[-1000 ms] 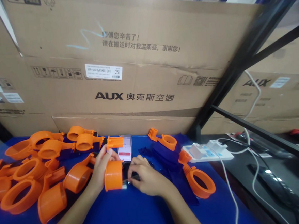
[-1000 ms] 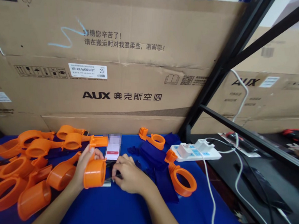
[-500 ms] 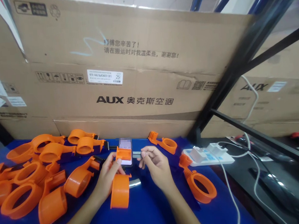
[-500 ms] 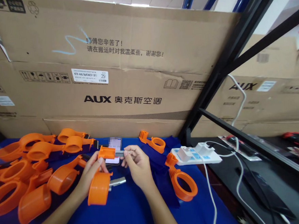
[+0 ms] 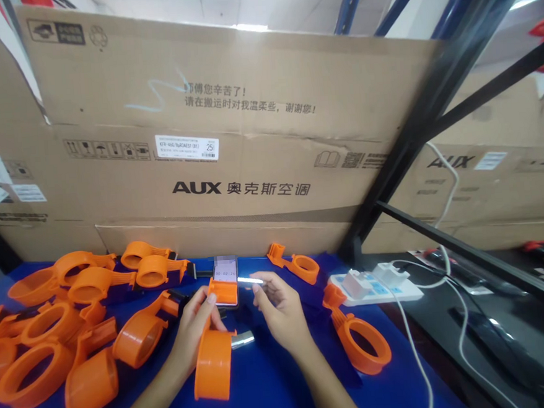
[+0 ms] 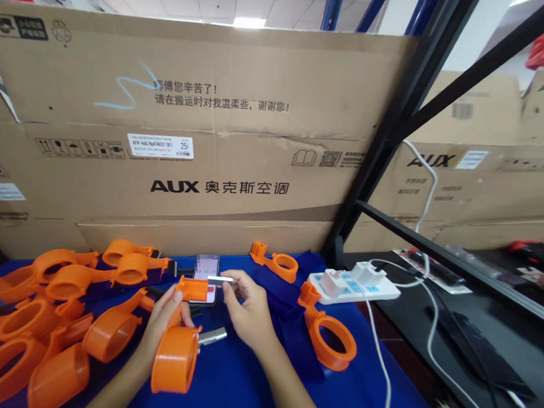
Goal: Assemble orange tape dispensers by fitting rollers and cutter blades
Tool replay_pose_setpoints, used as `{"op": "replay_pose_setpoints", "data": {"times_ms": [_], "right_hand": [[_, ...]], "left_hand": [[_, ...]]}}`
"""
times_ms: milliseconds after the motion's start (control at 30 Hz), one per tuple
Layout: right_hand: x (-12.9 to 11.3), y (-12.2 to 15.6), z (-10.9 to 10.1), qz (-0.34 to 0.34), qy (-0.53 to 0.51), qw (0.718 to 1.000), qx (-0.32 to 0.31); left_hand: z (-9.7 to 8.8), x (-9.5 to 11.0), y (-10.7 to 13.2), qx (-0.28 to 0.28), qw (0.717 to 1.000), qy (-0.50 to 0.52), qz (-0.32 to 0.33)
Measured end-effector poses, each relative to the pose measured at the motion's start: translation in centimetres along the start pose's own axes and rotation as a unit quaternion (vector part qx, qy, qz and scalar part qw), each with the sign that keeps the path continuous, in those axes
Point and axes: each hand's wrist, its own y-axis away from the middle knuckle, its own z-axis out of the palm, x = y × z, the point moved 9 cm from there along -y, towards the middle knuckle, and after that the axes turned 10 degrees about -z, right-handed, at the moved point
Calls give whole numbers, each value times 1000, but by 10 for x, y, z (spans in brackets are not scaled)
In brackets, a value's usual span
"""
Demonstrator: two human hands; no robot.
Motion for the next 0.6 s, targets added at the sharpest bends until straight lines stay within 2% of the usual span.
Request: {"op": "replay_pose_setpoints", "data": {"times_ms": [200, 367, 600], "right_hand": [[-1, 0, 1, -8, 32, 999, -19], [-3, 0, 2, -13, 52, 998, -40], [-6, 1, 9, -24, 73, 994, -73]], "left_hand": [[1, 1, 3, 3, 1000, 11, -2], [1, 6, 5, 0, 1000, -21, 3], [3, 6, 2, -8, 1000, -13, -19]]}}
